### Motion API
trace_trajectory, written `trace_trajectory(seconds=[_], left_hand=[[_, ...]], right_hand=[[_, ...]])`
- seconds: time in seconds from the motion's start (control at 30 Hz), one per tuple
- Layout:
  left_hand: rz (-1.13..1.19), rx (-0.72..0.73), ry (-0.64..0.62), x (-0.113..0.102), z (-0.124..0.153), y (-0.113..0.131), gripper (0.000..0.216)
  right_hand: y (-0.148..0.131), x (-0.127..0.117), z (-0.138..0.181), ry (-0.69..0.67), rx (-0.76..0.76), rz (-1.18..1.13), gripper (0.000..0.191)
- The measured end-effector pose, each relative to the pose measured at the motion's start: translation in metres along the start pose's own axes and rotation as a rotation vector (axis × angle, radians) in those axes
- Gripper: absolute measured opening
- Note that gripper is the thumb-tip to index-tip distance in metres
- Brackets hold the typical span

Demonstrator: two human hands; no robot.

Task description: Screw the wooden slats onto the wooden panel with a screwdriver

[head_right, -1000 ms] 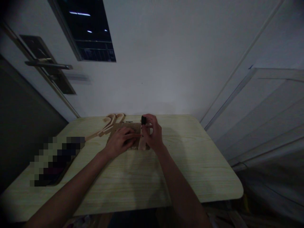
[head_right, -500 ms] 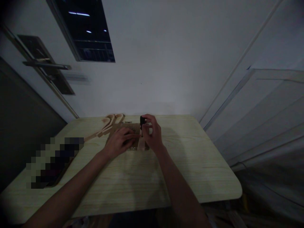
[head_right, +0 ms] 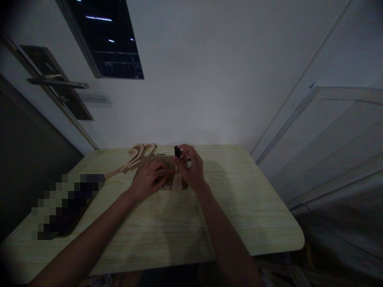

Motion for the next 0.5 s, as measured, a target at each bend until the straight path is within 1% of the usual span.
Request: trace_trajectory(seconds=[0.1,0.3,0.5], left_hand=[[-0.004,-0.001,0.009,-0.0008,0.0000,0.0003,0.028],[-0.009,-0.005,-0.006,0.0001,-0.0006,0.0006,0.028],[0.007,0.000,0.015,0.0004,0.0000,-0.0007,0.027]], right_hand=[[-0.0029,-0.0027,0.0008,0.035,-0.037,0.008,0.032],[0.0006,-0.0033,0.0004,0.022,-0.003,-0.001,0.029],[0.0002,-0.0024,0.0025,0.037,-0.025,0.030,0.033]])
Point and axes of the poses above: each hand's wrist, its own z-axis away from the middle knuckle, its own x-axis out of the palm, y = z × x, the point moved 8 cm from there along -z, towards the middle knuckle, and after that the axes turned 6 degrees about -y, right-handed, at the moved point
